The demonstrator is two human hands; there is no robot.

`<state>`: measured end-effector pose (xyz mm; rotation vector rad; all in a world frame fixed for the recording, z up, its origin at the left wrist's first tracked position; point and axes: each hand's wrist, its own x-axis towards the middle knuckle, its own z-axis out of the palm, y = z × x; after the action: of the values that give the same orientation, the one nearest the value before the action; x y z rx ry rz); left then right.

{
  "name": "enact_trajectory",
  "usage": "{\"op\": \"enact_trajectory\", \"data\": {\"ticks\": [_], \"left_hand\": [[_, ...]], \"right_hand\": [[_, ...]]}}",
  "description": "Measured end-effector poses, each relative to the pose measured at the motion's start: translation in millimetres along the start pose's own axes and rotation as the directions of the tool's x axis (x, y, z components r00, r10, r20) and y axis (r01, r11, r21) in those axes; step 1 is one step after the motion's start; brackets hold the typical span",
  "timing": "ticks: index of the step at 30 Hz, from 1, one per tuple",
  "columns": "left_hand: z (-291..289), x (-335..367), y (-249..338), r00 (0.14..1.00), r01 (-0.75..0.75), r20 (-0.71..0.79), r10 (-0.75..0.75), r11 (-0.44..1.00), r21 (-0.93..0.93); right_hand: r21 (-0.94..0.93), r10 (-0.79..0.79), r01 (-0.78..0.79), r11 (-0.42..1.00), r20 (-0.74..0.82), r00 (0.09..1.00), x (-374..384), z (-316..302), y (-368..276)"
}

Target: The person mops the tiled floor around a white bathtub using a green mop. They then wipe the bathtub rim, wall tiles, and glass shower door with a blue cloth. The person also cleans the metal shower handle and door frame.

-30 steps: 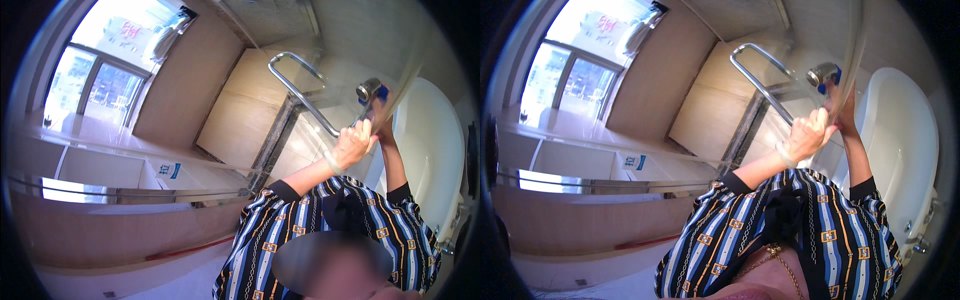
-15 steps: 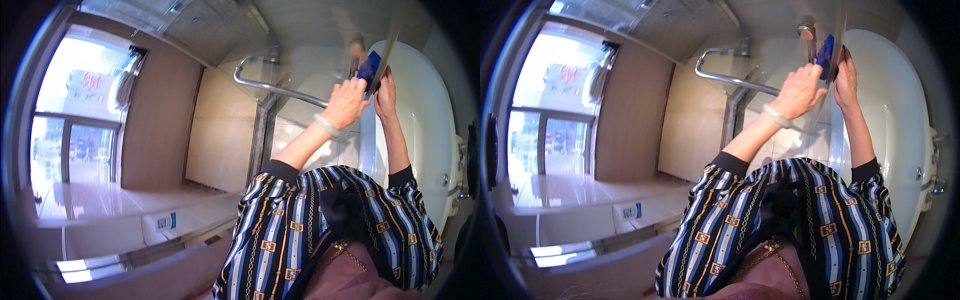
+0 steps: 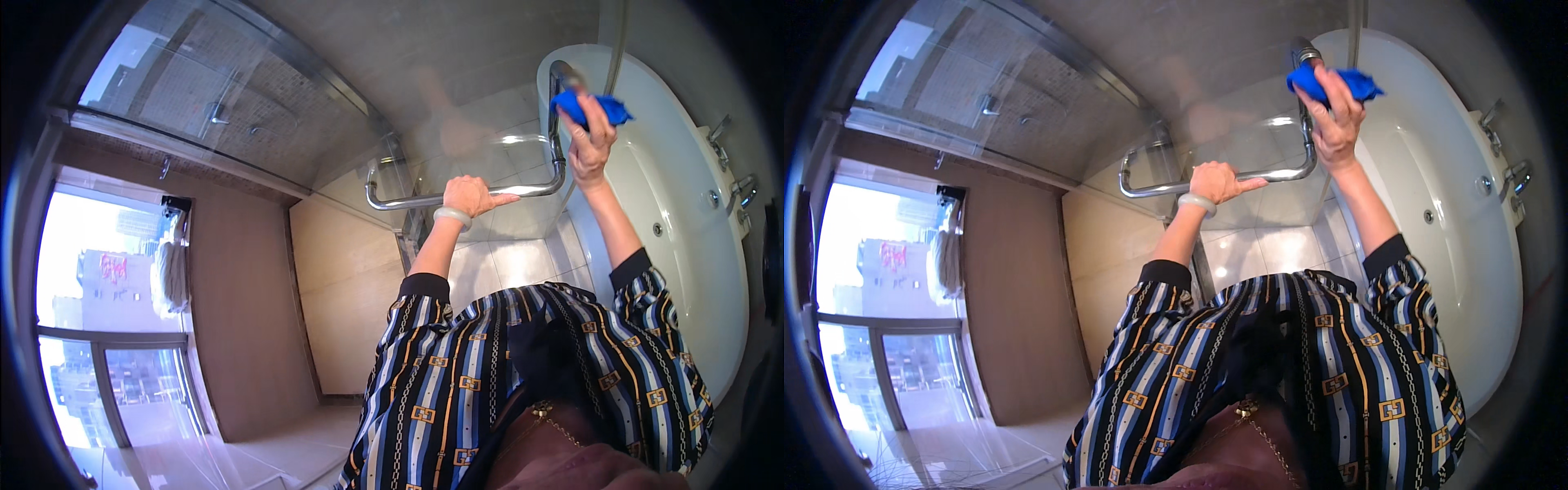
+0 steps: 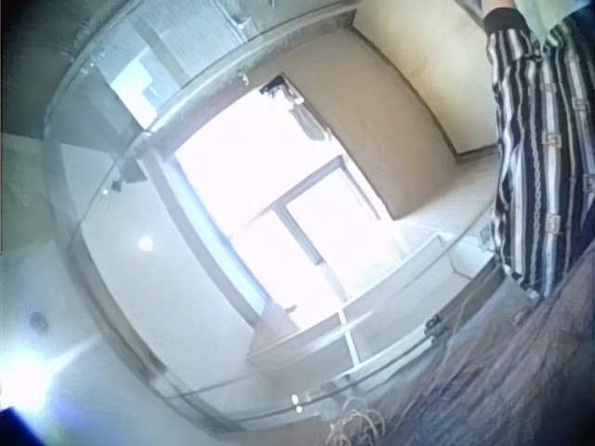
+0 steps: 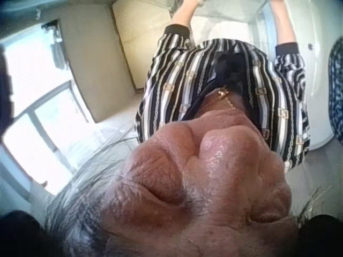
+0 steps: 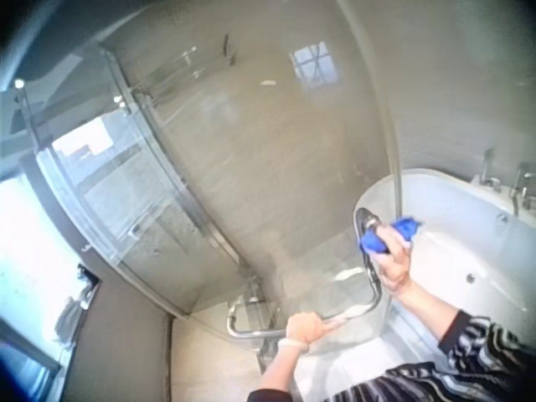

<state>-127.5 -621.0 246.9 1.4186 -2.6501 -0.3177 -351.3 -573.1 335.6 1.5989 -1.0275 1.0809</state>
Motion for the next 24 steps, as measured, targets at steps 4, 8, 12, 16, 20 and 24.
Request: {"op": "enact_trajectory", "data": {"ticks": [4, 8, 12, 16, 20, 24], "left_hand": [[-1.5, 23.1, 27.9, 1.0, -0.009, -0.009, 0.009, 0.999, -0.044], [3.4, 33.4, 37.2, 0.999, 0.038, 0.01, -0.037, 0.996, -0.084], [-0.2, 36.4, 32.5, 0.999, 0.033, 0.008, -0.033, 0.996, -0.085], [7.8, 37.9, 61.8, 1.0, 0.031, 0.002, -0.031, 0.996, -0.089], [0.7, 38.7, 68.3, 1.0, -0.002, 0.024, 0.005, 0.994, -0.106], [13.4, 25.5, 82.4, 1.0, -0.007, -0.007, 0.007, 0.999, -0.039]], "right_hand": [[0.141, 0.154, -0.187, 0.972, 0.213, 0.965, -53.3, -10.8, 6.4], [0.226, 0.11, -0.122, 0.966, 0.064, 0.992, 28.2, -21.2, 1.4], [-0.044, 0.039, -0.044, 0.998, -0.096, 0.995, 110.3, 4.0, 19.8], [-0.09, -0.04, 0.035, 0.995, -0.048, 0.998, 45.6, 10.4, 64.1], [0.026, 0.184, -0.196, 0.98, 0.231, 0.955, -60.4, -9.4, 60.3], [0.159, 0.237, -0.358, 0.92, 0.502, 0.832, -70.2, -43.1, 40.1]]}}
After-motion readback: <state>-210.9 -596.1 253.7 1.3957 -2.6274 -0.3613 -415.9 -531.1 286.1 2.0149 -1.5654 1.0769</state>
